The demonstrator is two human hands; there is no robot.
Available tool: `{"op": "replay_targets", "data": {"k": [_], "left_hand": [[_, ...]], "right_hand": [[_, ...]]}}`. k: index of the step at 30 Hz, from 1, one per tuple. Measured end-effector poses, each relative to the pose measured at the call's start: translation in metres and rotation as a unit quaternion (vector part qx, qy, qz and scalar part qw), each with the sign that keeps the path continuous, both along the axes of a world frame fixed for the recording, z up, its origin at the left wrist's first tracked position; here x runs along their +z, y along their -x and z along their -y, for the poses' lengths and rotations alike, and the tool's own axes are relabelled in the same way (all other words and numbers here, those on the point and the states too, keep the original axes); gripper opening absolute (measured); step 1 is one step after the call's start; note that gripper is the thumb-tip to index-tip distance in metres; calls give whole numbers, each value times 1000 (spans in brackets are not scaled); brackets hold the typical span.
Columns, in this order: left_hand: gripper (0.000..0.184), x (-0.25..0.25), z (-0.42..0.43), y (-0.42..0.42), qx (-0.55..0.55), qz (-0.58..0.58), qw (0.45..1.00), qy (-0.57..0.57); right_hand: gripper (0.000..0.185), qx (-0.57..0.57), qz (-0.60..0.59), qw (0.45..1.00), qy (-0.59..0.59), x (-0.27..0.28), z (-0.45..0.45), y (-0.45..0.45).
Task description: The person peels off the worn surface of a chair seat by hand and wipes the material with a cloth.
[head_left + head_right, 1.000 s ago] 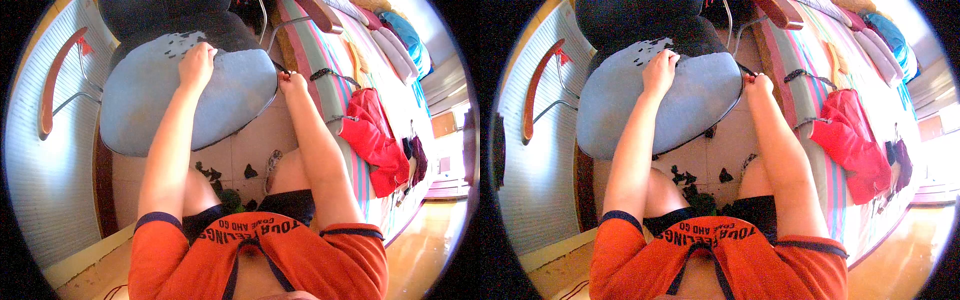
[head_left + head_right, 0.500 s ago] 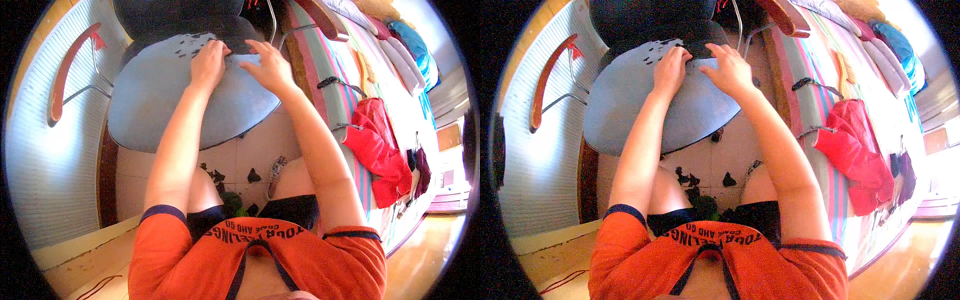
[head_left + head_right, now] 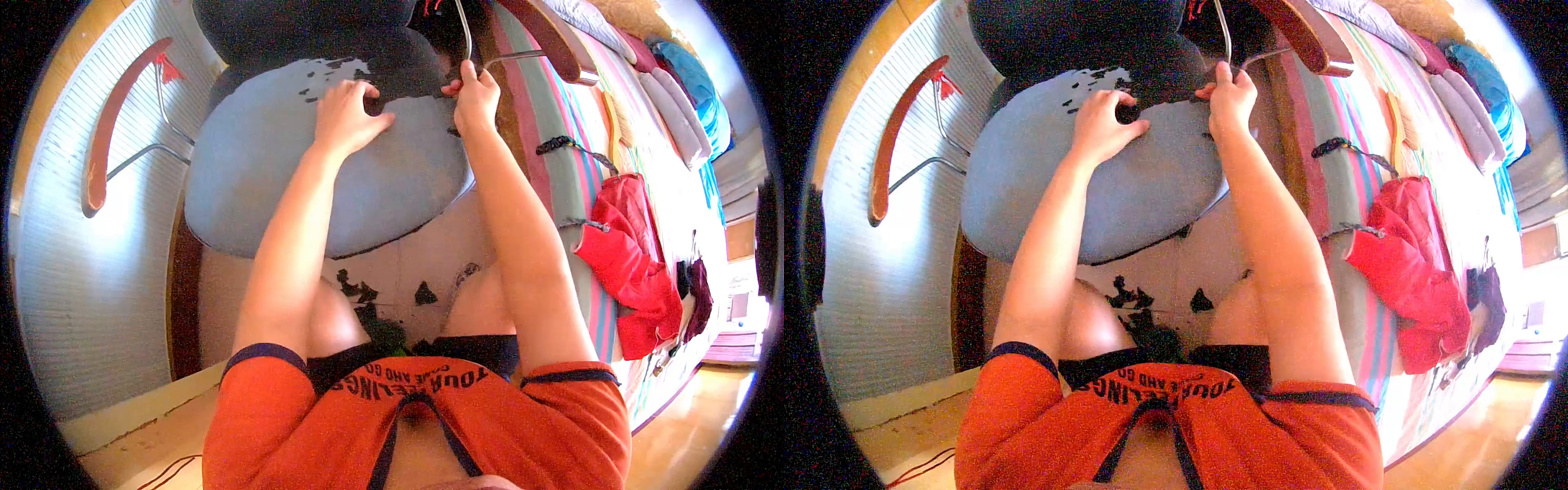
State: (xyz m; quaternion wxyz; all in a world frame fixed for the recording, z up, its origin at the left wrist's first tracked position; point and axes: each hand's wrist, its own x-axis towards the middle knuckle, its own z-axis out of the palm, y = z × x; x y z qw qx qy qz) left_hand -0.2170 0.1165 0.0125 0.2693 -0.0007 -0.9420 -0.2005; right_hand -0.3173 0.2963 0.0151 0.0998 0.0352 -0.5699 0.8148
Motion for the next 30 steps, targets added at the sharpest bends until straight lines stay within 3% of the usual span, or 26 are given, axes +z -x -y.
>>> {"op": "replay_targets", "data": {"k": [1, 5, 6, 7, 9, 10, 12, 14, 15, 16, 18, 19, 21, 23, 25, 26, 28, 30], "left_hand": [[42, -1, 2, 2, 4, 35, 999, -5], [16, -2, 4, 3, -23, -8, 999, -23], [16, 1, 1, 1, -22, -9, 999, -26], [15, 3, -2, -2, -17, -20, 999, 22], [15, 5, -7, -5, -11, -31, 997, 73], [14, 4, -8, -2, 11, -38, 997, 59], [14, 1, -4, -1, 40, -43, 997, 49], [16, -1, 6, 7, 91, -98, 991, -17], [18, -8, 19, 20, 118, -118, 980, -105], [16, 8, 24, 16, 95, -158, 932, -311], [16, 35, 42, -2, 100, -203, 852, -472], [19, 40, 58, -8, 68, -190, 873, -444], [21, 54, 61, -32, -4, -106, 898, -427], [22, 65, 53, -57, -156, 105, 910, -370], [24, 77, 27, -85, -234, 341, 868, -275], [27, 78, 14, -96, -251, 400, 849, -238], [28, 69, 2, -103, -275, 480, 805, -214], [27, 63, 6, -101, -215, 479, 832, -181]], "right_hand": [[19, -29, 14, 999, 19, 1, -8, -6], [22, -133, -29, 987, 84, 19, -74, -17], [23, -77, -9, 992, 103, 24, -97, -19], [24, -20, -4, 999, -40, 30, -115, -25], [32, 122, -3, 950, -289, 53, -124, -59], [32, 124, -5, 950, -287, 52, -121, -65], [37, 265, 5, 798, -541, 45, -108, -73], [37, 167, -190, 792, -556, 28, -86, -77], [31, 126, -192, 782, -579, 28, -73, -80], [31, 127, -196, 784, -575, 24, -62, -78], [25, 83, -262, 830, -485, 15, -40, -70], [21, 84, -240, 851, -460, 19, -25, -71], [20, 87, -293, 834, -458, 15, 3, -57], [23, 85, -395, 791, -459, 5, 30, -46], [23, 105, -401, 768, -488, -3, 47, -38], [24, 121, -404, 743, -519, -6, 55, -35], [28, 198, -387, 745, -506, -2, 59, -14], [25, 205, -409, 752, -475, -6, 60, -8]]}}
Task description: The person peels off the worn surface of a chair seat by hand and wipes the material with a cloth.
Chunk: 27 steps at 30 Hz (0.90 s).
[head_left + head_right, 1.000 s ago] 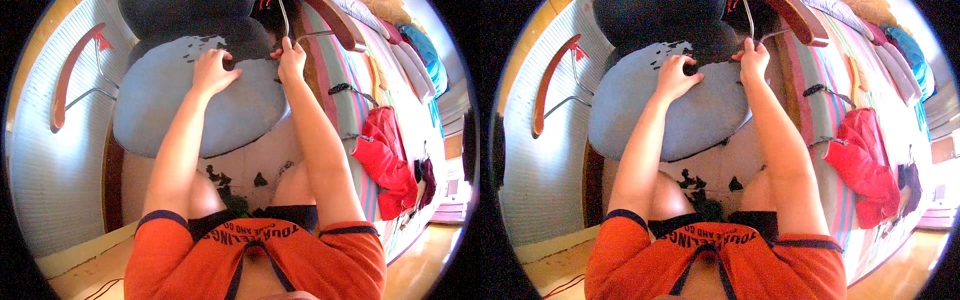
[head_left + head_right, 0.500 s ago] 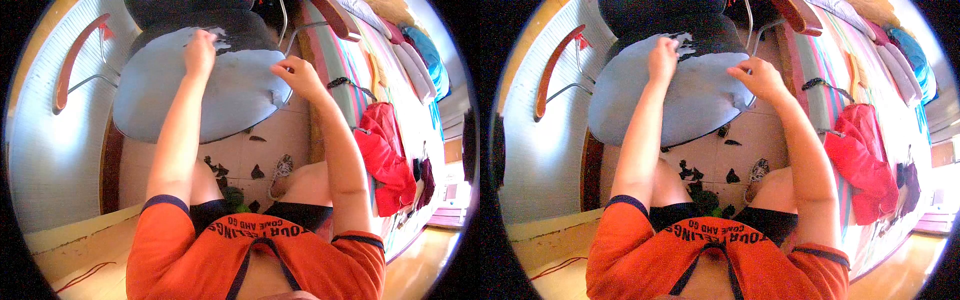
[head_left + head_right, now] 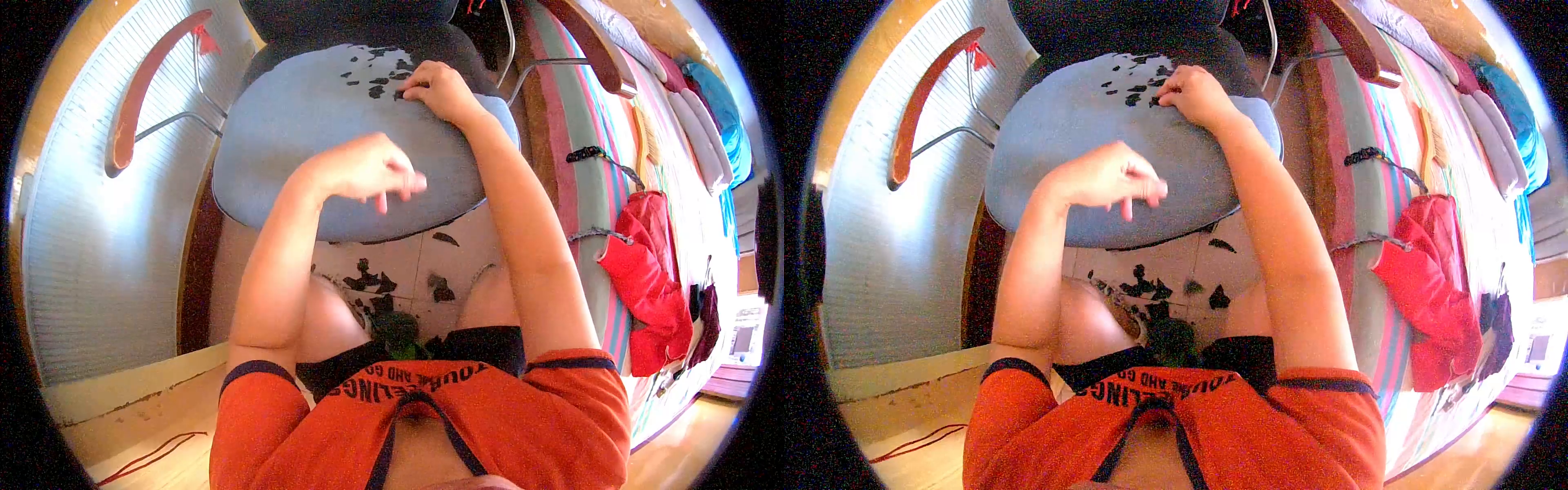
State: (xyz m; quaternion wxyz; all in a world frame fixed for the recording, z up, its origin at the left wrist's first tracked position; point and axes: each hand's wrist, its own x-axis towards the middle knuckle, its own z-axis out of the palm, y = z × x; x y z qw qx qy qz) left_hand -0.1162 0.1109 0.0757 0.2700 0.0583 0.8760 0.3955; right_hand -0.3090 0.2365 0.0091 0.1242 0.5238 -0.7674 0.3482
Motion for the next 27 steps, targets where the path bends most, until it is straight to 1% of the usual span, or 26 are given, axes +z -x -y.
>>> {"op": "replay_targets", "data": {"k": [2, 3, 4, 6, 7, 9, 10, 12, 13, 14, 15, 16, 18, 19, 20, 21, 22, 24, 26, 27], "left_hand": [[26, -25, 18, 21, 105, -152, 981, -61], [23, -32, 25, 31, 142, -264, 954, 3], [17, -37, 28, 41, 195, -351, 916, 27], [18, -47, 29, 56, 260, -425, 865, 65], [18, -51, 31, 64, 260, -427, 864, 61], [26, -56, 31, 74, 235, -465, 834, 181], [26, -56, 30, 78, 237, -467, 833, 178], [31, -55, 26, 81, 246, -467, 821, 218], [31, -53, 25, 82, 247, -467, 821, 218], [30, -50, 24, 83, 237, -445, 834, 223], [30, -48, 23, 84, 227, -423, 847, 229], [30, -48, 23, 86, 226, -423, 847, 230], [27, -48, 22, 87, 226, -414, 850, 233], [27, -48, 21, 86, 224, -412, 851, 236], [24, -48, 20, 85, 216, -416, 847, 249], [22, -48, 18, 86, 209, -422, 843, 262], [22, -49, 18, 87, 205, -422, 843, 264], [18, -54, 18, 89, 174, -452, 821, 302], [17, -58, 18, 90, 163, -472, 811, 304], [16, -60, 19, 90, 154, -493, 801, 304]], "right_hand": [[24, -17, -16, 1000, 7, -5, 4, 3], [24, -35, -35, 999, 16, -5, 6, 5], [24, -34, -36, 999, 14, -4, 6, 4], [19, -30, -13, 999, 16, 1, 5, 3], [19, -31, -16, 999, 13, 5, 0, 3], [18, 33, 82, 996, -3, 11, -12, 4], [18, 33, 79, 996, -6, 10, -13, 5], [15, 60, -8, 998, -1, 6, -12, 4], [12, 59, -3, 998, 4, 6, -8, 5], [12, 59, -3, 998, 4, 5, -4, 5], [11, 25, 9, 1000, 13, 3, -1, 4], [11, -9, 22, 999, 22, 3, 1, 3], [12, -16, 11, 999, 28, 2, 4, 3], [12, -92, 76, 990, 80, 1, 8, 4], [13, -167, 141, 967, 130, 2, 9, 6], [15, -185, 223, 945, 152, 7, 7, 10], [15, -186, 225, 944, 155, 4, 4, 11], [17, -108, 169, 971, 134, 1, 0, 11], [21, -91, 182, 972, 115, -1, -1, 8], [22, -73, 148, 982, 95, 0, -2, 6]]}}
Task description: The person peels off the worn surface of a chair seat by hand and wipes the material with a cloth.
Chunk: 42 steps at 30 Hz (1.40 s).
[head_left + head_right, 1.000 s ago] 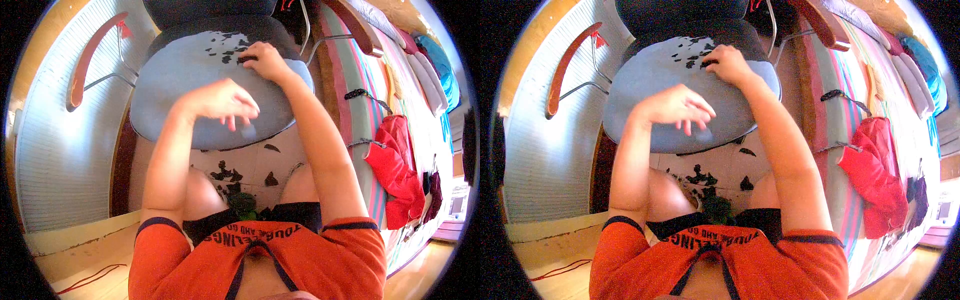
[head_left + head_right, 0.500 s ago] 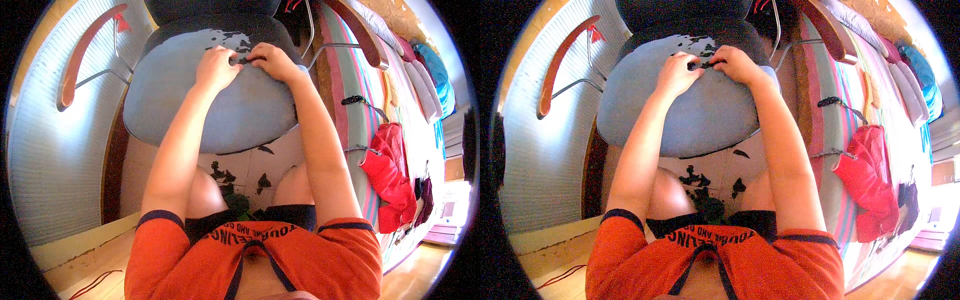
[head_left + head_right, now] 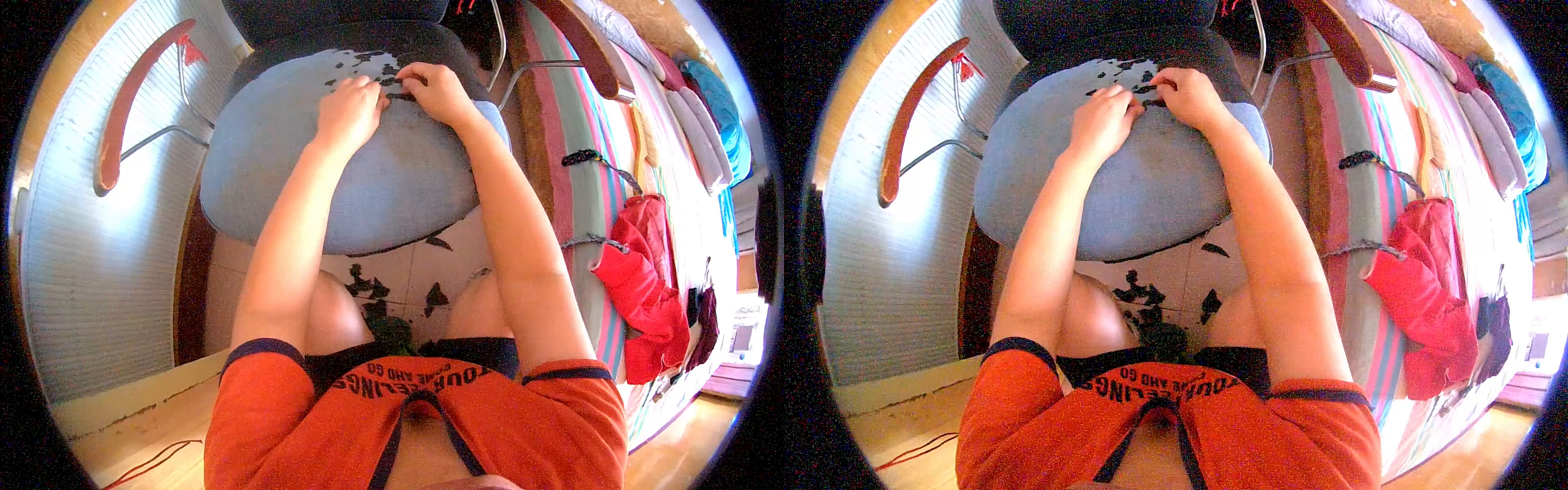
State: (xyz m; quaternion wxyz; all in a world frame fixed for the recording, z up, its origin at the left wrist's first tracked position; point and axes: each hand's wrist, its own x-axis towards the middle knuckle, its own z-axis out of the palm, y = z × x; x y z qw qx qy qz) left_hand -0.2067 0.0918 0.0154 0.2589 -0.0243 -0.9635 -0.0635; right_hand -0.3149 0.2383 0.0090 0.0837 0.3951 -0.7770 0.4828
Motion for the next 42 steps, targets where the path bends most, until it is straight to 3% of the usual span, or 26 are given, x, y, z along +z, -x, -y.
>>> {"op": "replay_targets", "data": {"k": [4, 6, 7, 9, 10, 11, 14, 17, 19, 22, 23, 25, 26, 27, 29, 37, 42], "left_hand": [[17, -13, 17, 18, 88, -39, 994, -41], [16, -9, 28, 21, 83, -156, 968, -179], [16, -3, 30, 15, 86, -158, 967, -180], [16, 9, 34, -1, 8, 6, 897, -442], [16, 13, 41, -6, -72, 53, 890, -446], [16, 17, 42, -12, -70, 53, 891, -445], [19, 50, 29, -47, -202, 306, 814, -451], [21, 47, 33, -49, -194, 377, 807, -412], [21, 40, 36, -43, -187, 373, 819, -394], [25, 18, 44, -25, -150, 154, 878, -428], [25, 8, 47, -19, -152, 153, 878, -428], [30, -1, 42, -10, 6, -22, 957, -289], [38, -6, 41, -6, 38, -37, 980, -192], [38, -4, 36, -5, 38, -41, 979, -196], [40, -2, 26, -8, 75, -23, 994, -73], [27, 4, 18, -8, 86, 12, 996, -33], [23, -5, 26, -1, 49, 1, 989, -138]], "right_hand": [[24, 27, -19, 998, -61, 1, 2, -8], [24, 30, -18, 997, -73, 2, 6, -15], [24, 8, -78, 991, -108, 4, 8, -22], [25, -11, -135, 981, -141, 4, 12, -26], [24, -3, -139, 979, -151, 3, 13, -24], [23, 3, -144, 977, -159, 3, 15, -21], [17, 21, -156, 979, -129, -4, 20, -15], [16, -13, -167, 978, -124, -12, 26, -13], [15, -47, -153, 981, -107, -10, 26, -12], [13, -122, -128, 983, -52, -6, 22, -7], [13, -161, -113, 980, -15, -6, 19, -6], [15, -217, -66, 973, 35, 3, 8, -6], [15, -204, -86, 975, 18, 1, 6, -4], [15, -191, -106, 976, 0, 2, 4, -3], [16, -38, -213, 964, -156, -1, -2, -8], [21, -39, -201, 964, -171, 2, 4, -17], [19, -78, -255, 952, -152, -6, 4, -16]]}}
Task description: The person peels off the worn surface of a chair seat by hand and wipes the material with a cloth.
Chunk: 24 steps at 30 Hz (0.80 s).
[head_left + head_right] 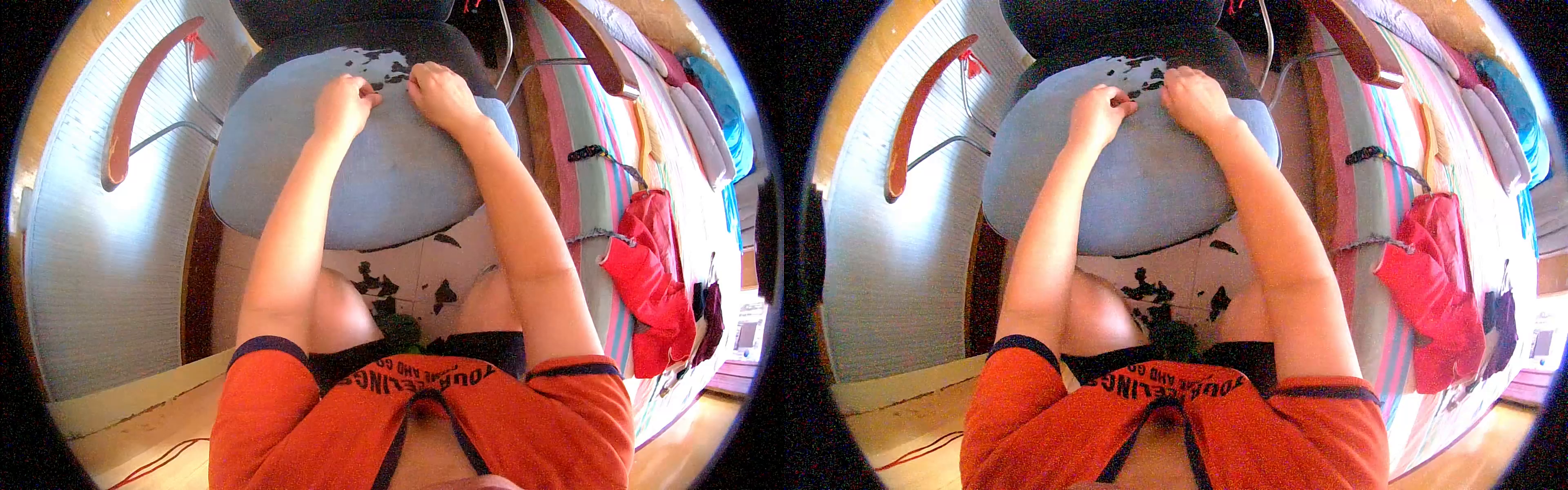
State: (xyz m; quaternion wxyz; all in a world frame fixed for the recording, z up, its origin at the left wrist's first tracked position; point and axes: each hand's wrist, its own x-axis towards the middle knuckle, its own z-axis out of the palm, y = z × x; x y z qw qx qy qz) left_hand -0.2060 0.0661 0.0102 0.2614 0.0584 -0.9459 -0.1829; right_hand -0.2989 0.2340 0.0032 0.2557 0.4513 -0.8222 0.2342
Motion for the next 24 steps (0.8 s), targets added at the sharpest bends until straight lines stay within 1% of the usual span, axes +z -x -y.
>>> {"op": "replay_targets", "data": {"k": [1, 3, 4, 5, 6, 7, 8, 9, 10, 11, 12, 13, 14, 15, 16, 17, 19, 20, 21, 23, 24], "left_hand": [[23, -2, 2, 2, -1, 0, 1000, 0], [17, -4, 5, 5, -14, 15, 995, -93], [17, -4, 6, 5, -14, 13, 995, -95], [18, -4, 6, 5, -26, 2, 998, -53], [18, 0, 2, 1, -37, -8, 999, -10], [18, 3, -2, -5, -36, -8, 999, -11], [18, 6, -4, -11, -105, 31, 993, -45], [20, 15, -9, -21, -172, 71, 979, -79], [20, 28, -10, -30, -170, 71, 980, -80], [24, 44, -8, -40, -213, 158, 940, -216], [30, 53, -3, -47, -249, 240, 873, -344], [30, 52, 3, -48, -246, 241, 875, -341], [32, 49, 9, -47, -201, 294, 901, -250], [34, 49, 12, -47, -154, 341, 914, -156], [27, 51, 13, -47, -173, 351, 911, -127], [27, 46, 16, -47, -172, 353, 911, -124], [19, 35, 20, -45, -260, 222, 907, -247], [19, 32, 25, -42, -259, 226, 907, -245], [15, 33, 26, -40, -256, 236, 910, -225], [13, 32, 27, -36, -254, 244, 913, -207], [16, 32, 26, -34, -255, 218, 904, -266]], "right_hand": [[19, -1, 0, 1000, 0, -2, -2, 5], [18, -43, 40, 994, 90, 0, -13, 15], [18, -58, 88, 988, 113, 2, -20, 17], [18, -58, 86, 988, 111, 3, -25, 18], [18, -55, 115, 984, 121, 2, -30, 19], [19, -51, 144, 980, 130, 0, -32, 20], [19, -37, 118, 986, 113, -2, -33, 20], [19, -36, 120, 986, 112, -1, -33, 16], [20, -13, 111, 992, 57, 4, -33, 10], [22, 10, 101, 995, 3, 9, -32, 3], [24, -6, 68, 997, -22, 17, -32, -8], [24, -4, 69, 997, -18, 15, -28, -8], [22, -3, 67, 998, -21, 12, -25, -6], [21, -4, 64, 998, -26, 12, -22, -4], [21, -4, 63, 998, -23, 13, -21, -3], [21, 9, 65, 997, -43, 12, -20, -2], [22, 21, 68, 996, -58, 10, -17, 1], [22, 16, 59, 997, -55, 8, -17, 1], [22, 11, 50, 997, -52, 6, -17, 4], [24, 20, 65, 997, -31, 1, -16, 10], [25, 31, 77, 996, -13, 4, -16, 9]]}}
